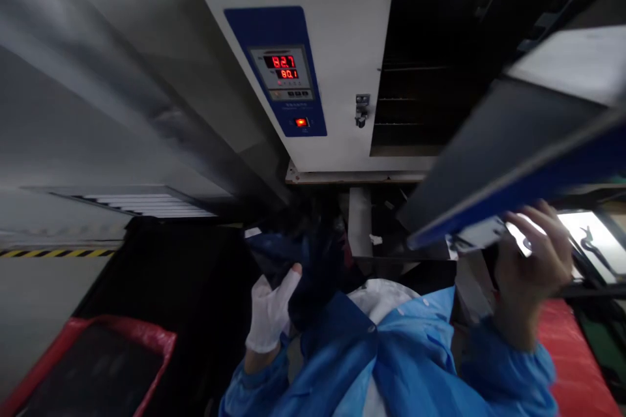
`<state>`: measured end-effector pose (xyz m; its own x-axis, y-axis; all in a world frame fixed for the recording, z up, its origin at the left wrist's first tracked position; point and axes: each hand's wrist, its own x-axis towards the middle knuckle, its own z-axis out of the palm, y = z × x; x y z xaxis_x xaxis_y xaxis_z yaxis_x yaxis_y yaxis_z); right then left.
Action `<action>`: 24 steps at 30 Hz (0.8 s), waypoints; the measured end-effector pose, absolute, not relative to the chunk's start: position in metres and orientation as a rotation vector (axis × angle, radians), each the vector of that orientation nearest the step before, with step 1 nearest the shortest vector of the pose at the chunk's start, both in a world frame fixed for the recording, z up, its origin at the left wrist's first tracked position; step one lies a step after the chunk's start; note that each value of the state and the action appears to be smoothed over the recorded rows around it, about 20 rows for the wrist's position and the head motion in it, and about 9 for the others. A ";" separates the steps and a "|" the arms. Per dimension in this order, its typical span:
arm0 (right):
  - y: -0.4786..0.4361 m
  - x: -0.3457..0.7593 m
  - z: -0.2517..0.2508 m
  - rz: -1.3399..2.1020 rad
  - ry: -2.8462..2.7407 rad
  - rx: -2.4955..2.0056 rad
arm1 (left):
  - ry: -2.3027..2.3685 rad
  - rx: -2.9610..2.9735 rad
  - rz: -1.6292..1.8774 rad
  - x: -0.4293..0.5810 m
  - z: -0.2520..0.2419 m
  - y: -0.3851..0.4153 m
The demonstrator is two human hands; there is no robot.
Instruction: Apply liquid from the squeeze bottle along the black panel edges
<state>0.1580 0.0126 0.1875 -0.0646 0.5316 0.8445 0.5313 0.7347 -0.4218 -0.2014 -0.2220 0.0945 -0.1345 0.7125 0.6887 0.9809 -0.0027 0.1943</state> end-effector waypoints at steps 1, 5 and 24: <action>0.025 0.151 0.190 -0.063 -1.785 -0.809 | -1.837 -1.739 -0.918 -0.203 0.098 -0.224; 0.079 0.108 0.196 -0.116 -1.962 -0.860 | -1.696 -1.726 -0.860 -0.197 0.113 -0.226; -0.028 0.001 0.204 0.571 -1.863 -0.466 | -1.999 -1.847 -0.991 -0.122 0.110 -0.194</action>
